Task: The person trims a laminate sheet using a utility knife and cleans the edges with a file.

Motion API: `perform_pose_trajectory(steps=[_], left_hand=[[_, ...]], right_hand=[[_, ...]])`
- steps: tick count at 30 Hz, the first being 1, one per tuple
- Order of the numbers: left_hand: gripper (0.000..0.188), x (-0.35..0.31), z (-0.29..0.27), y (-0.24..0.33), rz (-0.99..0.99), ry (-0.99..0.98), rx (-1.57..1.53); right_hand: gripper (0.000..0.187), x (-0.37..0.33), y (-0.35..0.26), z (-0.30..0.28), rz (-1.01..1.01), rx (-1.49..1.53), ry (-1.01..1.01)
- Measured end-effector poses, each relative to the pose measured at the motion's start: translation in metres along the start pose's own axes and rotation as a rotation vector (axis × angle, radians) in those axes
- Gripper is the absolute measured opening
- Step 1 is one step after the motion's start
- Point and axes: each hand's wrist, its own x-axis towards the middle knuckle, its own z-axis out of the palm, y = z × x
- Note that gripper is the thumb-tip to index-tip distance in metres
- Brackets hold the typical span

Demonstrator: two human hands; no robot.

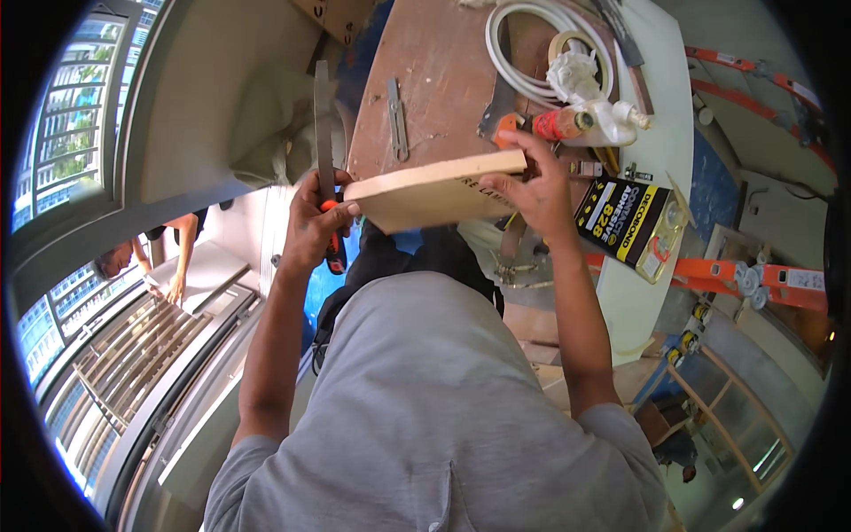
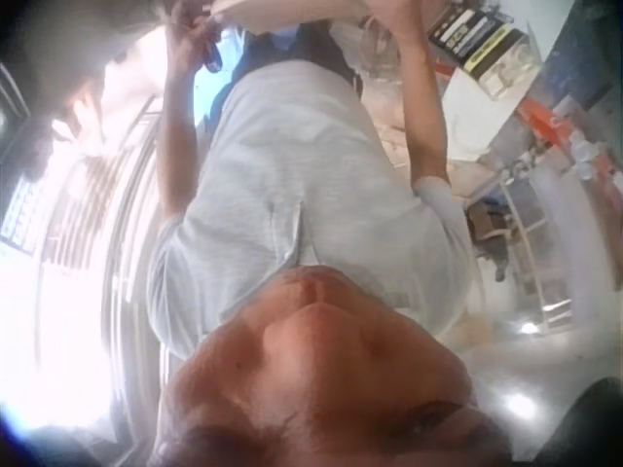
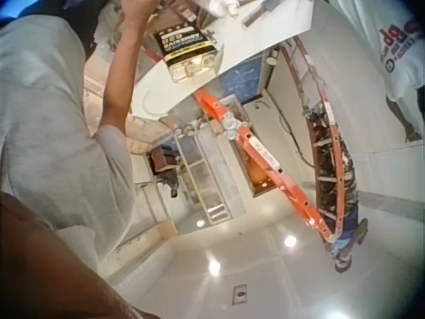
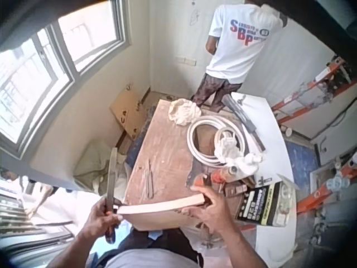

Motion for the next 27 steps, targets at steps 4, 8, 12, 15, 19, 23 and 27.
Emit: perform_pose_trajectory(steps=[4, 8, 12, 15, 19, 23, 27], left_hand=[[0.035, 0.021, -0.006, 0.031, 0.096, 0.048, 0.151], [0.024, 0.032, -0.015, 0.027, -0.007, 0.016, -0.024], [0.02, 0.023, -0.019, 0.016, -0.04, 0.034, -0.085], [0.02, 0.016, -0.018, 0.019, -0.058, -0.002, 0.001], [0.036, 0.018, -0.03, 0.013, 0.014, -0.077, 0.014], [0.04, 0.031, -0.034, 0.009, 0.138, -0.321, 0.001], [0.028, 0.041, -0.012, 0.02, 0.184, -0.414, 0.115]], right_hand=[[0.039, 0.042, -0.012, 0.002, 0.166, 0.22, -0.025], [0.029, 0.052, -0.002, 0.014, 0.294, 0.301, -0.045], [0.023, 0.045, 0.015, 0.026, 0.354, 0.294, -0.013], [0.02, 0.024, 0.01, 0.035, 0.115, 0.29, 0.063], [0.009, -0.013, 0.023, 0.04, 0.199, 0.487, 0.111], [0.014, -0.052, 0.028, 0.051, 0.115, 0.534, 0.21], [0.014, -0.111, 0.005, 0.055, -0.075, 0.075, 0.568]])
